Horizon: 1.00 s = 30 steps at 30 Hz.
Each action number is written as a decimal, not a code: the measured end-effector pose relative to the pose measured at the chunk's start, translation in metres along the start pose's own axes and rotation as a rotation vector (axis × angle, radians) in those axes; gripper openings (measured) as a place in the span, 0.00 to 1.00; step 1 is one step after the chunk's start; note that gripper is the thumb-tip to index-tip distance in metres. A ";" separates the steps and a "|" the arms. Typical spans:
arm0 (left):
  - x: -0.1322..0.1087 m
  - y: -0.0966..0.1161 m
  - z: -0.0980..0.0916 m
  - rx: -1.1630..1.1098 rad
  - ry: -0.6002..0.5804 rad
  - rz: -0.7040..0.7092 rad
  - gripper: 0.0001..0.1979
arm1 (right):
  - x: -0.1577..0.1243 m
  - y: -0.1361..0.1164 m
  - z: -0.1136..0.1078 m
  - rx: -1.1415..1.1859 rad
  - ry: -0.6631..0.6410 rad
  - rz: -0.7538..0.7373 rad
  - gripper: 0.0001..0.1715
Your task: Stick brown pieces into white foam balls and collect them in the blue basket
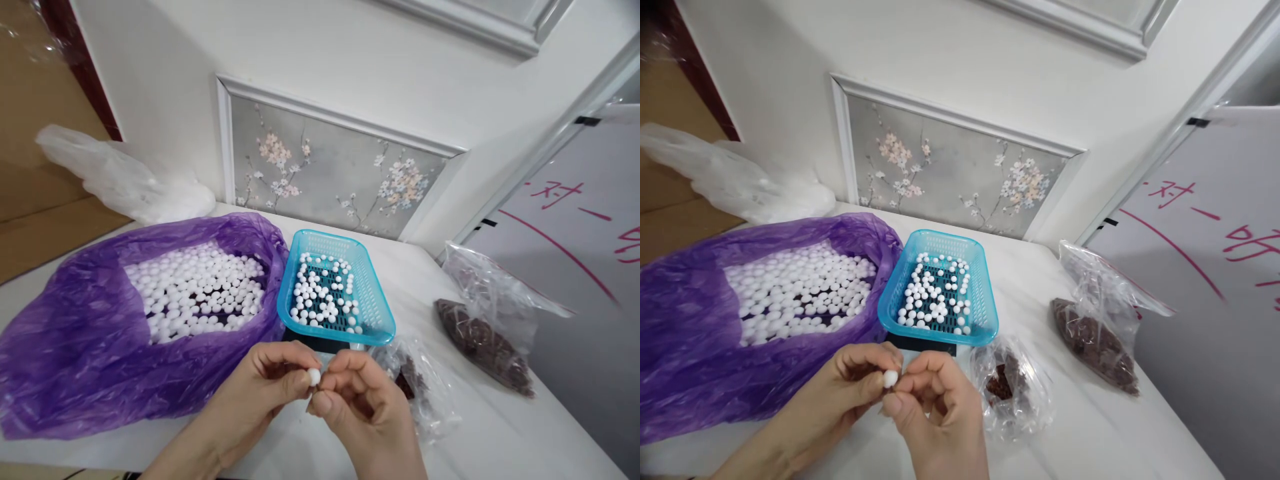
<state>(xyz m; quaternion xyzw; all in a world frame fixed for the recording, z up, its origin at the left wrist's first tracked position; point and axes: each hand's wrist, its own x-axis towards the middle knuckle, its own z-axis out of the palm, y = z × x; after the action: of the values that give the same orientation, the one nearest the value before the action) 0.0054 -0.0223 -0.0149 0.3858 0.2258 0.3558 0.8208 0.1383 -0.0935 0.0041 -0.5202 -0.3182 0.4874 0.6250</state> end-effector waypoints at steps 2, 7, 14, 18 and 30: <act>-0.001 0.000 -0.002 0.022 -0.025 0.026 0.03 | 0.000 0.001 -0.001 -0.032 -0.007 -0.010 0.16; -0.003 -0.001 -0.002 0.003 -0.038 0.024 0.04 | 0.002 0.004 -0.003 -0.042 -0.019 -0.066 0.14; -0.004 -0.001 0.004 -0.009 -0.022 0.029 0.02 | 0.003 0.003 -0.001 0.044 -0.048 -0.055 0.14; -0.004 0.000 0.004 0.004 -0.021 0.028 0.02 | 0.004 0.003 0.000 0.091 -0.069 -0.033 0.15; -0.003 0.002 0.006 -0.009 -0.084 0.007 0.02 | 0.015 0.013 -0.008 0.209 -0.202 0.047 0.25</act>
<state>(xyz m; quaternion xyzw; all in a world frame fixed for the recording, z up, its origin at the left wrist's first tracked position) 0.0065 -0.0269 -0.0097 0.3975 0.1883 0.3429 0.8300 0.1464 -0.0823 -0.0121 -0.4080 -0.3148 0.5822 0.6289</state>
